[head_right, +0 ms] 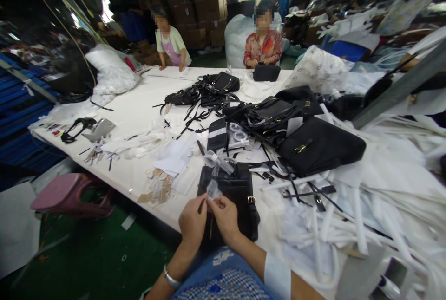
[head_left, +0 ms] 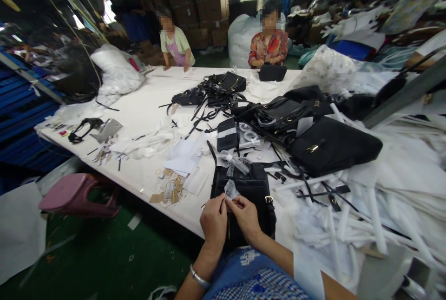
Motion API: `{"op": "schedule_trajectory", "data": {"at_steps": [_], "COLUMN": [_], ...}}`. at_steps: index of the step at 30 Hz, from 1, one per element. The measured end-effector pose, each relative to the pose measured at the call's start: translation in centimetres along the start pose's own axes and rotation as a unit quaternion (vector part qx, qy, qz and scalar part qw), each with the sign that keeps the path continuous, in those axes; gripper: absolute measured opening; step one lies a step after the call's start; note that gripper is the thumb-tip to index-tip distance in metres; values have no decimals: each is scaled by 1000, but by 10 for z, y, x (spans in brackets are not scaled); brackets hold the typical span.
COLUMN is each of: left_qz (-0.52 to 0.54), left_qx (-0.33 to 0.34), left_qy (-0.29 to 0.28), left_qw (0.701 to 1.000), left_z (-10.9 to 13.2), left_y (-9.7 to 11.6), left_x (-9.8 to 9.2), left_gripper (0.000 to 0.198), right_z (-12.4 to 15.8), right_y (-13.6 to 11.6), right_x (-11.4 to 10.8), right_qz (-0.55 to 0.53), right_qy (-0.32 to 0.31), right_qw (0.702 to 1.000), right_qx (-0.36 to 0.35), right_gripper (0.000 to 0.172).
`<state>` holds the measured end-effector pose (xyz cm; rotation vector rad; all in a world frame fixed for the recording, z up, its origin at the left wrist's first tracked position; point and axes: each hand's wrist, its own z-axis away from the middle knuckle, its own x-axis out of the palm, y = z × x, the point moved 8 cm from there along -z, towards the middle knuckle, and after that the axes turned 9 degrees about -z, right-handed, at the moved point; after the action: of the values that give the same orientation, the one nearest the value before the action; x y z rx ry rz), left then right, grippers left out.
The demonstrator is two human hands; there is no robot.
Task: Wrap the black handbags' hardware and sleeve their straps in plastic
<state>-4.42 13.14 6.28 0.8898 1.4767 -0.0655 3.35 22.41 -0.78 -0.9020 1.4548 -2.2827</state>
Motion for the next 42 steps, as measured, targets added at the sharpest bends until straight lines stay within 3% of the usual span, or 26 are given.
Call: {"op": "schedule_trajectory", "data": {"at_steps": [7, 11, 15, 21, 26, 29, 32, 35, 37, 39, 42], "left_qz": [52, 92, 202, 358, 337, 328, 329, 334, 334, 333, 339], "left_qx": [61, 48, -37, -102, -167, -183, -189, -197, -202, -201, -200], "left_qy": [-19, -43, -122, -270, -246, -240, -251, -262, -262, -261, -265], "left_qw": [997, 994, 971, 888, 893, 895, 891, 884, 883, 883, 880], "left_z": [15, 10, -6, -9, 0, 1, 2, 1, 0, -1, -2], "left_y": [11, 6, -10, -10, -26, -36, -43, -44, -43, -40, -39], "left_x": [16, 12, 12, 37, 59, 71, 78, 79, 77, 76, 76], "left_gripper": [49, 41, 36, 37, 44, 47, 46, 46, 46, 46, 46], "right_z": [1, 2, -2, -5, 4, 31, 96, 181, 228, 253, 256], "right_y": [-5, -7, -10, -24, -40, -70, -102, -106, -85, -55, -26], "right_x": [2, -2, -9, -16, -36, -95, -203, -314, -370, -399, -406], "right_qz": [-1, -12, -7, 88, 219, 284, 323, 336, 286, 216, 146], "right_qy": [-26, -32, -53, -54, -33, 49, 268, 495, 599, 638, 634], "right_qw": [1000, 999, 998, 994, 968, 939, 880, 782, 743, 739, 759], "right_qx": [-11, 9, 32, -29, -119, -186, -221, -177, -86, -7, 24], "right_gripper": [38, 40, 39, 31, 24, 20, 23, 31, 32, 27, 28]}}
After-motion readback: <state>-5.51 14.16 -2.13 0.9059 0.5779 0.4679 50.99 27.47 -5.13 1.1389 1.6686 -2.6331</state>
